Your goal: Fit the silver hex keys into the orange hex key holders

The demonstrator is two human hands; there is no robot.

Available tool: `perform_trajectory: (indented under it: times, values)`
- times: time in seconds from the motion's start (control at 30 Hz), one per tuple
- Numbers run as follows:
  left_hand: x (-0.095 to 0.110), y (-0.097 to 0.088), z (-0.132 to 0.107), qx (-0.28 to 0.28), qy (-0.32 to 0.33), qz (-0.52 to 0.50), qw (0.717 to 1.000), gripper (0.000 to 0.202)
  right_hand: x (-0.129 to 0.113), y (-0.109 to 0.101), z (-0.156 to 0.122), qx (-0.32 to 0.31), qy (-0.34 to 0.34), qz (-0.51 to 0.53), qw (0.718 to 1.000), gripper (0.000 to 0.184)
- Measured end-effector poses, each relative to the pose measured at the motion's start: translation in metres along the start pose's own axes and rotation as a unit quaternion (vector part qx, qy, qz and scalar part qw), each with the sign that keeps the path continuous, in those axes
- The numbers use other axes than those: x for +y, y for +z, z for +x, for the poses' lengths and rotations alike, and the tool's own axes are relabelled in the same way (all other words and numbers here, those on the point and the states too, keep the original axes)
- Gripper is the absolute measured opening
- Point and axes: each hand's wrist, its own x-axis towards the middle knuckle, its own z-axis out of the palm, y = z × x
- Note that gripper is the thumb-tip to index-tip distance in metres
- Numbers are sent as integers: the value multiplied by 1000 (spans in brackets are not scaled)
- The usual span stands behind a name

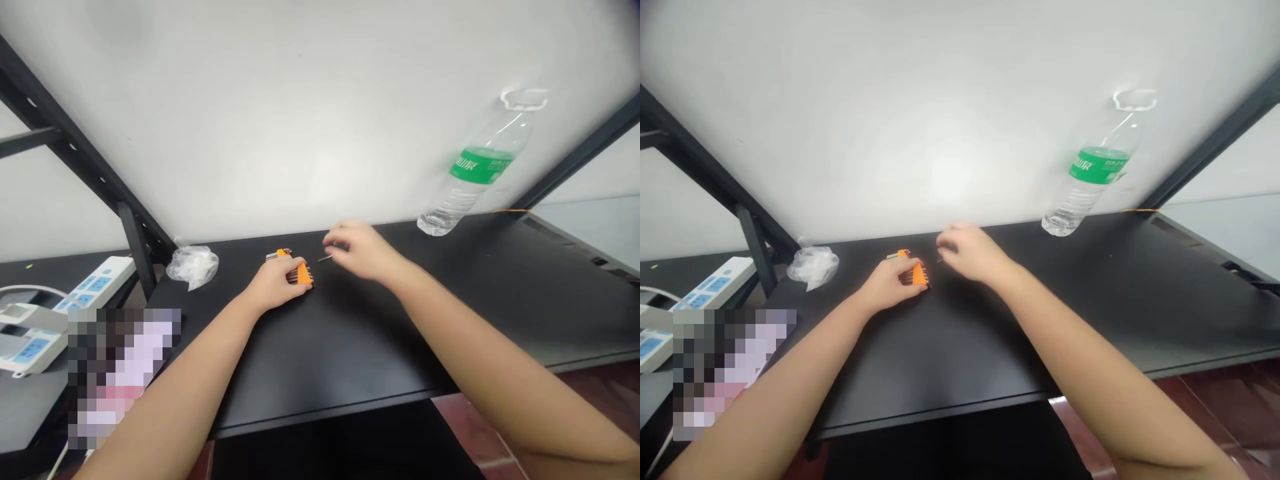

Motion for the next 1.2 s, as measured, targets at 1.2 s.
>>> perform_trajectory:
  times: [1.2]
  values:
    - [-5, 5, -2, 18, -42, 56, 997, 31, -7, 27, -1, -73, 20, -69, 995, 10]
